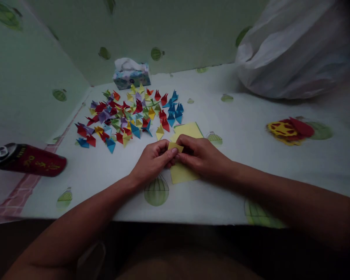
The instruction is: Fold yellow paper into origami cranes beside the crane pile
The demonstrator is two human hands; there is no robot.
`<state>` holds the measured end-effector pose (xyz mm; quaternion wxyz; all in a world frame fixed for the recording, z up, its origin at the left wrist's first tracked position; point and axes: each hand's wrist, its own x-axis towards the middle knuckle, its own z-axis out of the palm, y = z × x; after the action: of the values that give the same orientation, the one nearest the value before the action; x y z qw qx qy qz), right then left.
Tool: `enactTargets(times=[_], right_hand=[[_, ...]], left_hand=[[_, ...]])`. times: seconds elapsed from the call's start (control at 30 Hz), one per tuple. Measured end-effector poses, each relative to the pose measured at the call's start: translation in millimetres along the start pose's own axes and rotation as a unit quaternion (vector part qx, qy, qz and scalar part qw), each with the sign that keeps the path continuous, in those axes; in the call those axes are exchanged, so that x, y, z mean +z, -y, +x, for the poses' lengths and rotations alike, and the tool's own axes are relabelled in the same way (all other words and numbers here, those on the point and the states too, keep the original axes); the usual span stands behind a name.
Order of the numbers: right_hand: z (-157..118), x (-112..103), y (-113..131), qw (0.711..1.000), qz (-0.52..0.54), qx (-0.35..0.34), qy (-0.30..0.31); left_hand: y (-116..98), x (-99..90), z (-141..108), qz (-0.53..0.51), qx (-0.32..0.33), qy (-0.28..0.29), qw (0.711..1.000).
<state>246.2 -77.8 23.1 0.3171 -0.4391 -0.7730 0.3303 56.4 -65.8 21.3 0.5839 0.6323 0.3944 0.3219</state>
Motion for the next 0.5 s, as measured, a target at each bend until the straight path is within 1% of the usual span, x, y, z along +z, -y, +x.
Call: enactTargets(times=[0.5], right_hand=[[0.8, 0.0, -0.3, 1.0, 0.004, -0.004, 0.003]], left_hand=[[0.2, -0.2, 0.3, 0.007, -0.003, 0.007, 1.0]])
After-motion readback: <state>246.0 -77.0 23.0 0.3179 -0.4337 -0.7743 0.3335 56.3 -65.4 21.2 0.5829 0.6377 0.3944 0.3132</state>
